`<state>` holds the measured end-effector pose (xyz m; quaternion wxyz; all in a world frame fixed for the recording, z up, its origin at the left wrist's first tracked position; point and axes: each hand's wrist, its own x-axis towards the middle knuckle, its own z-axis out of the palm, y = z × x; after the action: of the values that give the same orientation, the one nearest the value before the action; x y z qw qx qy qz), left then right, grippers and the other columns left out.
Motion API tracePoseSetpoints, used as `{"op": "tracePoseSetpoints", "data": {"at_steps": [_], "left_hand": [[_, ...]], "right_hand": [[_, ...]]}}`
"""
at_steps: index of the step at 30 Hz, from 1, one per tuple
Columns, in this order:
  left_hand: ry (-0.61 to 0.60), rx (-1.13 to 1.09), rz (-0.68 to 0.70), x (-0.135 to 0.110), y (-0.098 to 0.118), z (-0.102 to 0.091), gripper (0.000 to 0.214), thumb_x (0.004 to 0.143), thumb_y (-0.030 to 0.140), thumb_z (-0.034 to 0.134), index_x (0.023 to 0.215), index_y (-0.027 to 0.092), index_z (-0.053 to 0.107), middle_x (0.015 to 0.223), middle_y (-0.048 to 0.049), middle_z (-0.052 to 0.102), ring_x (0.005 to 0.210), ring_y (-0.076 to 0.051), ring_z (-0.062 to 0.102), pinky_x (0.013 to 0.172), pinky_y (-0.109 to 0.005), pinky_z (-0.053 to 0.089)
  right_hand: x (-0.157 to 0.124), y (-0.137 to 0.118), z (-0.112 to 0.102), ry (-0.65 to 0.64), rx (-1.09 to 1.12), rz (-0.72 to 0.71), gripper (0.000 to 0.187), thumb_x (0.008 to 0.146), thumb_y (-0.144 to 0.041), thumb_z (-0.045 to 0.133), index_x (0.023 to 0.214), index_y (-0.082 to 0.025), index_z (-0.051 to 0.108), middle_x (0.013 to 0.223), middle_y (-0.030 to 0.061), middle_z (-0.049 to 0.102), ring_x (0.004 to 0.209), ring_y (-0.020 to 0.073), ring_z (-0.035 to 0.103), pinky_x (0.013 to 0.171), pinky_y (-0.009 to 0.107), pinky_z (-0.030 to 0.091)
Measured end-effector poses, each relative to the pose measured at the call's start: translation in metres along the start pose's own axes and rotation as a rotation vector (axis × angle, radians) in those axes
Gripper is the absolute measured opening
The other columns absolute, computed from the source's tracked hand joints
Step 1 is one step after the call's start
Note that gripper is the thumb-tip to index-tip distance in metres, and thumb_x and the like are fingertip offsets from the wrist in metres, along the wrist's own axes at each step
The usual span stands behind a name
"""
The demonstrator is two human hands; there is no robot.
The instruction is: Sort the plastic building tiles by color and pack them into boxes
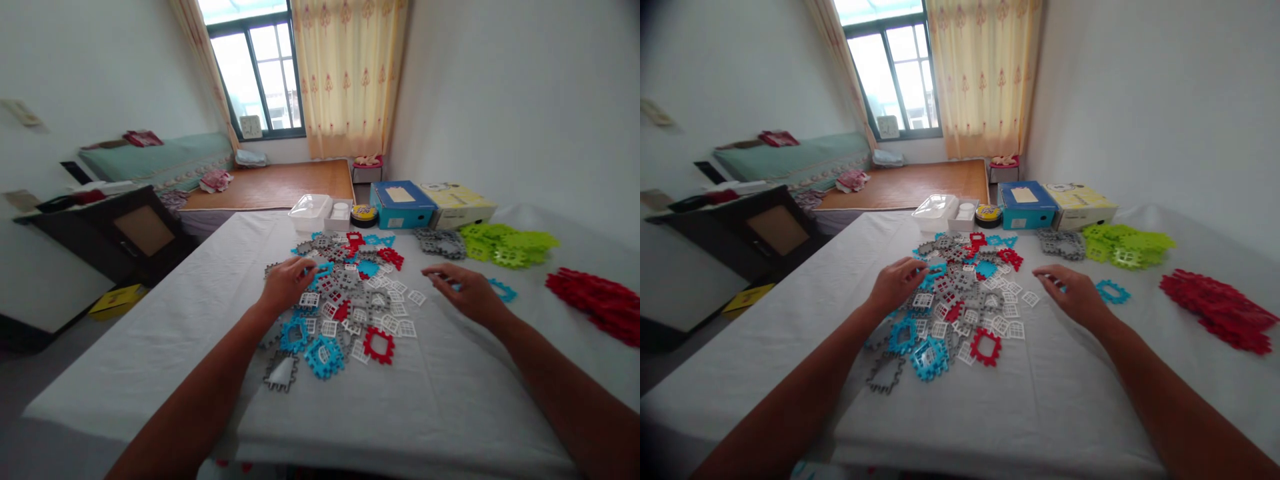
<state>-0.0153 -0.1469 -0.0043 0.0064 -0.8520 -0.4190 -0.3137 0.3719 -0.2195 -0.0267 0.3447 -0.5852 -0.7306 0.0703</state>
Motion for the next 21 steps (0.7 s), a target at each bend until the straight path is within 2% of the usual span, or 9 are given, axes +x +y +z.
{"op": "tracePoseSetpoints", "data": {"at_steps": [3, 7, 10, 12, 14, 16, 19, 21], "left_hand": [[-0.098, -0.268, 0.122, -0.002, 0.031, 0.005, 0.02, 0.092, 0.034, 0.054, 0.092, 0.019, 0.066, 0.084, -0.0015, 0.069, 0.069, -0.01, 0.061, 0.066, -0.021, 0.049], [-0.198, -0.402, 0.241, -0.008, 0.065, 0.015, 0.018, 0.09, 0.031, 0.057, 0.091, 0.016, 0.068, 0.076, -0.0017, 0.067, 0.065, -0.009, 0.061, 0.061, -0.019, 0.048], [-0.258, -0.463, 0.26, -0.012, 0.075, 0.019, 0.019, 0.09, 0.032, 0.058, 0.092, 0.016, 0.069, 0.076, -0.0028, 0.068, 0.065, -0.01, 0.062, 0.061, -0.019, 0.049], [-0.296, -0.481, 0.268, -0.013, 0.072, 0.02, 0.02, 0.09, 0.032, 0.059, 0.098, 0.016, 0.068, 0.083, -0.0039, 0.07, 0.069, -0.011, 0.064, 0.064, -0.02, 0.051], [-0.298, -0.479, 0.26, -0.012, 0.064, 0.019, 0.023, 0.09, 0.033, 0.059, 0.105, 0.018, 0.068, 0.092, -0.0054, 0.071, 0.076, -0.012, 0.066, 0.069, -0.022, 0.053], [-0.25, -0.471, 0.213, -0.009, 0.049, 0.015, 0.024, 0.091, 0.033, 0.056, 0.107, 0.02, 0.067, 0.101, -0.0066, 0.071, 0.084, -0.014, 0.067, 0.073, -0.024, 0.055], [-0.152, -0.436, 0.089, -0.004, 0.023, 0.008, 0.025, 0.092, 0.034, 0.052, 0.104, 0.02, 0.069, 0.104, -0.0068, 0.071, 0.091, -0.016, 0.067, 0.074, -0.026, 0.056], [-0.117, -0.403, -0.005, -0.002, 0.007, 0.003, 0.028, 0.091, 0.038, 0.051, 0.103, 0.02, 0.069, 0.102, -0.0065, 0.072, 0.089, -0.017, 0.068, 0.073, -0.026, 0.057]], "right_hand": [[-0.006, -0.042, 0.014, -0.105, 0.171, -0.152, 0.03, 0.092, -0.039, 0.05, 0.113, -0.023, 0.063, 0.098, 0.0063, 0.07, 0.074, 0.0151, 0.065, 0.066, 0.027, 0.055], [-0.018, -0.08, 0.035, -0.3, 0.294, -0.379, 0.044, 0.09, -0.038, 0.058, 0.131, -0.024, 0.051, 0.108, 0.0072, 0.068, 0.073, 0.0119, 0.064, 0.067, 0.025, 0.054], [-0.021, -0.089, 0.046, -0.275, 0.311, -0.428, 0.035, 0.093, -0.035, 0.055, 0.126, -0.024, 0.056, 0.107, 0.0068, 0.07, 0.081, 0.0135, 0.066, 0.073, 0.026, 0.054], [-0.016, -0.086, 0.045, -0.228, 0.276, -0.427, 0.027, 0.094, -0.034, 0.052, 0.117, -0.023, 0.062, 0.104, 0.0068, 0.071, 0.088, 0.0156, 0.067, 0.079, 0.028, 0.053], [-0.006, -0.072, 0.035, -0.161, 0.188, -0.353, 0.025, 0.094, -0.035, 0.051, 0.11, -0.023, 0.065, 0.097, 0.0066, 0.072, 0.087, 0.0167, 0.067, 0.079, 0.029, 0.052], [0.006, -0.042, 0.014, -0.065, 0.091, -0.186, 0.028, 0.095, -0.037, 0.048, 0.107, -0.021, 0.066, 0.089, 0.0056, 0.072, 0.079, 0.0166, 0.067, 0.074, 0.029, 0.052], [0.014, 0.027, -0.03, 0.066, -0.016, 0.132, 0.028, 0.092, -0.037, 0.048, 0.101, -0.019, 0.067, 0.082, 0.0044, 0.072, 0.073, 0.0173, 0.065, 0.071, 0.03, 0.052], [0.008, 0.076, -0.057, 0.091, -0.025, 0.339, 0.023, 0.086, -0.034, 0.054, 0.094, -0.018, 0.068, 0.082, 0.0058, 0.072, 0.07, 0.0176, 0.065, 0.066, 0.029, 0.052]]}}
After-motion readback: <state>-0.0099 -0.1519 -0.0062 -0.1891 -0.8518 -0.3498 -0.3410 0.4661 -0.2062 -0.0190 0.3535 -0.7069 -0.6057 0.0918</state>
